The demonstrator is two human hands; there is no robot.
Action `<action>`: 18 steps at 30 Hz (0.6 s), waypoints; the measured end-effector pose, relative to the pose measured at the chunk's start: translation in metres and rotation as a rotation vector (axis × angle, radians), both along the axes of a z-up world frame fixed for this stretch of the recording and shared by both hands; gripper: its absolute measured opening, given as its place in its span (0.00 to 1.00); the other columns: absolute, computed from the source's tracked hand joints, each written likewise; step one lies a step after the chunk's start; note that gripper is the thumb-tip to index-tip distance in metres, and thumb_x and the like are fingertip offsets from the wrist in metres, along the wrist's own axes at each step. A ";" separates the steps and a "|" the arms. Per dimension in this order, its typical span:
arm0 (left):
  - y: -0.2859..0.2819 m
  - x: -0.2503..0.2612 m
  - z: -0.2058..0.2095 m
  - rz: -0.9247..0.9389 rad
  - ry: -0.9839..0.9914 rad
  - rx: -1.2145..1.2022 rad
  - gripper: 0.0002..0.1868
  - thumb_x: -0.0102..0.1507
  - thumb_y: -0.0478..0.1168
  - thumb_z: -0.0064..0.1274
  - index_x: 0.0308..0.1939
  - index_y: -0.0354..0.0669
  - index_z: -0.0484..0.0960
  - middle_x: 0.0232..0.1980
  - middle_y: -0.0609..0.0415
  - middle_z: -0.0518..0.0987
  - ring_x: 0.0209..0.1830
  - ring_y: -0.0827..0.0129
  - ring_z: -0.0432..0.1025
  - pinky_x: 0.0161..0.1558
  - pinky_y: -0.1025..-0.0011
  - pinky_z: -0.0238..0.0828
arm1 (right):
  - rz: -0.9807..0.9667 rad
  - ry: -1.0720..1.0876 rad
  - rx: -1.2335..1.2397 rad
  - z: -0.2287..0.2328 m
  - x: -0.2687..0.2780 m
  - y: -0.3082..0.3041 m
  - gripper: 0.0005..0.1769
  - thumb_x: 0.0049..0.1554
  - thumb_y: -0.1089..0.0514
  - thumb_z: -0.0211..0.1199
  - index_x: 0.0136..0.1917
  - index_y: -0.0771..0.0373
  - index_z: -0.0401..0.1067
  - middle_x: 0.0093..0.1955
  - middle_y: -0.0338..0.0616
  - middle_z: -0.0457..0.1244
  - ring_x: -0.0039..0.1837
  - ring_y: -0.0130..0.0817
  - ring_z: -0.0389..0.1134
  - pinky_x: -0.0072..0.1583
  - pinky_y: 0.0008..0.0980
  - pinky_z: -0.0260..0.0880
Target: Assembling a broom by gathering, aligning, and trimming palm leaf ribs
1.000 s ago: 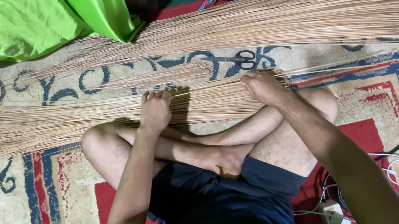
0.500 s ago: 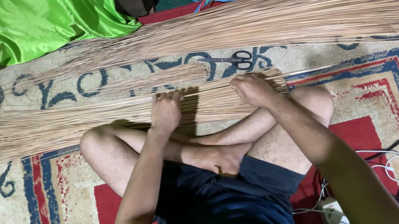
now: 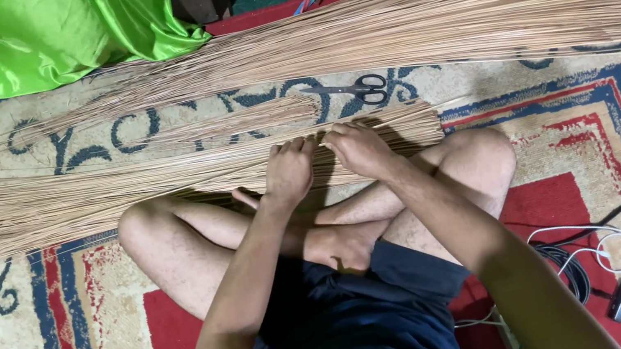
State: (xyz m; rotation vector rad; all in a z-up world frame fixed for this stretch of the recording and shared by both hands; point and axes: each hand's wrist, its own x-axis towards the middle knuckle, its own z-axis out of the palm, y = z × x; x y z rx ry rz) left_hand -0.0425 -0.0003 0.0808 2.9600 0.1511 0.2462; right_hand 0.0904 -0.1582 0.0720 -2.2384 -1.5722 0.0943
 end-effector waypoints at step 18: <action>0.050 -0.027 -0.046 -0.031 -0.132 -0.013 0.08 0.62 0.36 0.52 0.43 0.50 0.83 0.47 0.58 0.68 0.39 0.59 0.79 0.44 0.67 0.71 | -0.321 0.027 0.002 -0.046 0.027 -0.056 0.08 0.57 0.60 0.61 0.51 0.56 0.74 0.40 0.48 0.65 0.48 0.53 0.70 0.51 0.45 0.71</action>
